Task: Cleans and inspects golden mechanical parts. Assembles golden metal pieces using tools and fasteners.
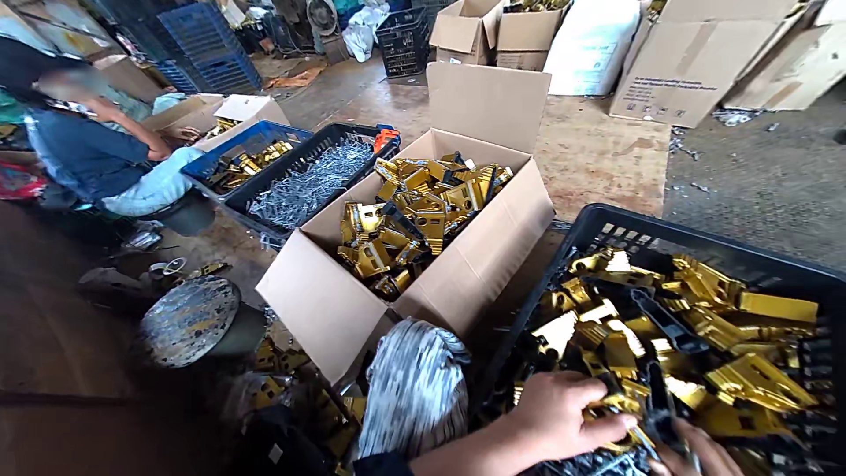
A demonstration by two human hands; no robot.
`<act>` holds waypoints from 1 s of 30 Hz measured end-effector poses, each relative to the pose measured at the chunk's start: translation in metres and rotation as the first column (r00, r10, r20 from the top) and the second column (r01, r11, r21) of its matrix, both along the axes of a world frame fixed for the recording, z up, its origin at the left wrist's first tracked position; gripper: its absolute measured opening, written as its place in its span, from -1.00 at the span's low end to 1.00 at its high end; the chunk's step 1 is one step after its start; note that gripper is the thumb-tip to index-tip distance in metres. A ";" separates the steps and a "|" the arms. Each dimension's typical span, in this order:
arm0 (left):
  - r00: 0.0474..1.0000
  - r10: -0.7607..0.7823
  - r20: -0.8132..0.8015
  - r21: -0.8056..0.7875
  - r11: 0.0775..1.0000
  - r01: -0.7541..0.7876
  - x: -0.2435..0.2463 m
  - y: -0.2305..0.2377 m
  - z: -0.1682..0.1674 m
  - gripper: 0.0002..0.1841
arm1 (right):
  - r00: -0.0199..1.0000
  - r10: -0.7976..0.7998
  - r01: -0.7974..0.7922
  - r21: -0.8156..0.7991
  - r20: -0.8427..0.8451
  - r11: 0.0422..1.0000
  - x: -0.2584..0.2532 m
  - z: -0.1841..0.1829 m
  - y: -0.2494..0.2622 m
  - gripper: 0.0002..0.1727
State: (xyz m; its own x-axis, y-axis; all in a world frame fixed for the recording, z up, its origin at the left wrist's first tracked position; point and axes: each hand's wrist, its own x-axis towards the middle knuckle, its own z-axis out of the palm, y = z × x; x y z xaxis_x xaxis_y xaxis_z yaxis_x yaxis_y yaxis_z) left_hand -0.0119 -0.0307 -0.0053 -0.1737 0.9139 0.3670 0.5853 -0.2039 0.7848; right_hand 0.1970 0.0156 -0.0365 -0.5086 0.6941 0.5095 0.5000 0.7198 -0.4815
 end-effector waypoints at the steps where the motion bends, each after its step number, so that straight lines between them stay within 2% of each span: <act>1: 0.999 0.028 -0.020 0.003 1.000 -0.028 0.001 0.000 0.001 -0.62 | 0.999 -0.038 0.037 0.030 0.029 0.999 -0.001 0.002 0.000 -0.62; 4: 0.996 0.082 -0.034 0.073 0.994 -0.080 0.004 0.000 -0.001 -0.62 | 0.986 -0.166 0.164 0.157 -0.001 0.974 -0.008 0.006 -0.001 -0.59; 7: 0.995 0.067 0.079 0.048 0.996 -0.071 0.007 0.000 -0.005 -0.67 | 0.989 -0.136 0.144 0.234 -0.051 0.962 -0.010 0.002 0.005 -0.72; 9: 0.983 0.045 0.177 0.001 0.999 -0.046 0.007 0.001 -0.005 -0.71 | 0.989 -0.116 0.135 0.243 -0.090 0.961 -0.011 -0.002 0.007 -0.80; 14: 0.962 0.045 0.268 -0.102 0.995 -0.018 0.006 0.000 0.000 -0.76 | 0.970 -0.137 0.170 0.156 -0.199 0.973 -0.017 -0.001 0.003 -0.73; 16: 0.927 0.041 0.373 -0.142 0.990 0.013 0.004 -0.001 0.000 -0.79 | 0.960 -0.077 0.080 0.000 -0.268 0.997 -0.017 0.001 0.002 -0.76; 18: 0.845 0.029 0.533 -0.200 0.975 0.093 0.000 -0.002 -0.002 -0.78 | 0.926 -0.014 -0.067 -0.201 -0.377 0.977 -0.014 0.004 0.003 -0.76; 21: 0.686 0.017 0.728 -0.253 0.936 0.246 0.000 -0.004 0.001 -0.74 | 0.837 0.003 -0.303 -0.460 -0.547 0.835 -0.008 0.010 0.003 -0.70; 22: 0.629 -0.002 0.777 -0.238 0.925 0.298 0.001 -0.004 0.001 -0.74 | 0.788 0.017 -0.421 -0.518 -0.615 0.745 -0.006 0.012 0.003 -0.59; 25: 0.479 -0.119 0.870 -0.140 0.872 0.469 0.005 -0.007 -0.002 -0.73 | 0.587 0.022 -0.749 -0.533 -0.809 0.393 -0.010 0.014 0.000 0.12; 26: 0.447 -0.132 0.885 -0.125 0.857 0.501 0.007 -0.008 -0.004 -0.71 | 0.529 -0.029 -0.793 -0.507 -0.848 0.338 -0.014 0.014 -0.003 0.19; 28: 0.424 -0.117 0.898 -0.140 0.838 0.528 0.010 -0.009 -0.006 -0.69 | 0.465 -0.096 -0.808 -0.466 -0.880 0.361 -0.019 0.013 -0.007 0.07; 30: 0.468 -0.123 0.875 -0.172 0.825 0.538 0.008 -0.007 -0.004 -0.66 | 0.458 -0.088 -0.770 -0.444 -0.885 0.459 -0.020 0.014 -0.010 -0.05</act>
State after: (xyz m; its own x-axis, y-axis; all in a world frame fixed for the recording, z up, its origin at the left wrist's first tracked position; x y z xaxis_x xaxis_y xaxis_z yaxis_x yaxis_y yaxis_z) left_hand -0.0035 -0.0373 -0.0098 0.1531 0.9778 -0.1431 -0.3861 0.1925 0.9022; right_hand 0.1767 0.0060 -0.0230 -0.5400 0.8138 0.2149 -0.5395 -0.1387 -0.8305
